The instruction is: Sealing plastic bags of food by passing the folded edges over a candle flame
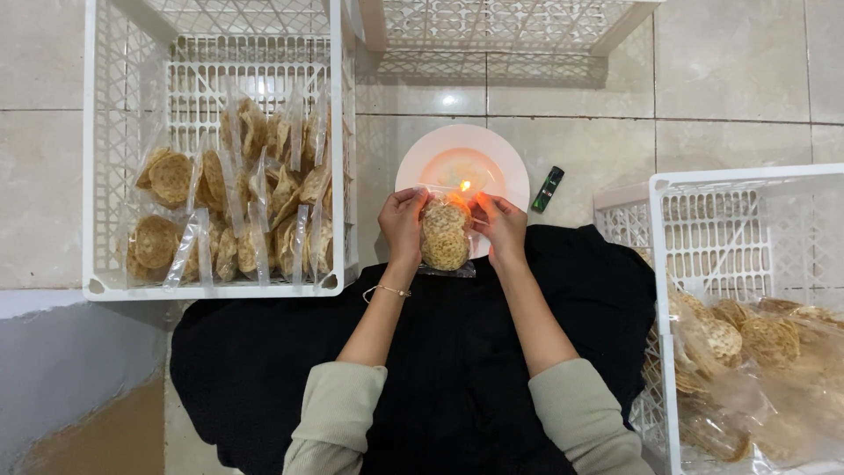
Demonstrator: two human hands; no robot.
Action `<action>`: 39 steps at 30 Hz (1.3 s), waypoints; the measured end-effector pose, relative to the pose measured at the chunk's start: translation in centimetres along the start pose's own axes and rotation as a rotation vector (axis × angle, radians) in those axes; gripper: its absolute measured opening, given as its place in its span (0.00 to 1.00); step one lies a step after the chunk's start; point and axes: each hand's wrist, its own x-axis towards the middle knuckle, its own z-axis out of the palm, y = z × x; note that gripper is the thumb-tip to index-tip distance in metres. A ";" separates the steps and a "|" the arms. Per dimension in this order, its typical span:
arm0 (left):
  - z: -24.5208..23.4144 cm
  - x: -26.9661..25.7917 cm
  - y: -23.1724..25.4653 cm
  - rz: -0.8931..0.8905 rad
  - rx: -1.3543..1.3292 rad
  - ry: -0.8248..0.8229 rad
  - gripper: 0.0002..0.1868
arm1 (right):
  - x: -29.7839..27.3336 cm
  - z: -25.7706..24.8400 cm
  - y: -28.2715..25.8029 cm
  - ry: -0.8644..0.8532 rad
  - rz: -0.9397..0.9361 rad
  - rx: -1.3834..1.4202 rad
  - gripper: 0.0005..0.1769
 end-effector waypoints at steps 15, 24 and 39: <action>0.4 -0.3 -0.3 -0.018 0.015 0.012 0.12 | -1.1 0.2 -1.2 0.044 0.015 -0.010 0.07; 0.9 -1.1 0.4 -0.017 0.016 0.018 0.13 | -1.2 -0.2 -1.3 0.050 0.021 -0.001 0.07; 0.7 -1.0 -0.2 -0.045 0.059 -0.008 0.12 | -0.9 -0.7 -1.2 0.094 0.009 0.004 0.06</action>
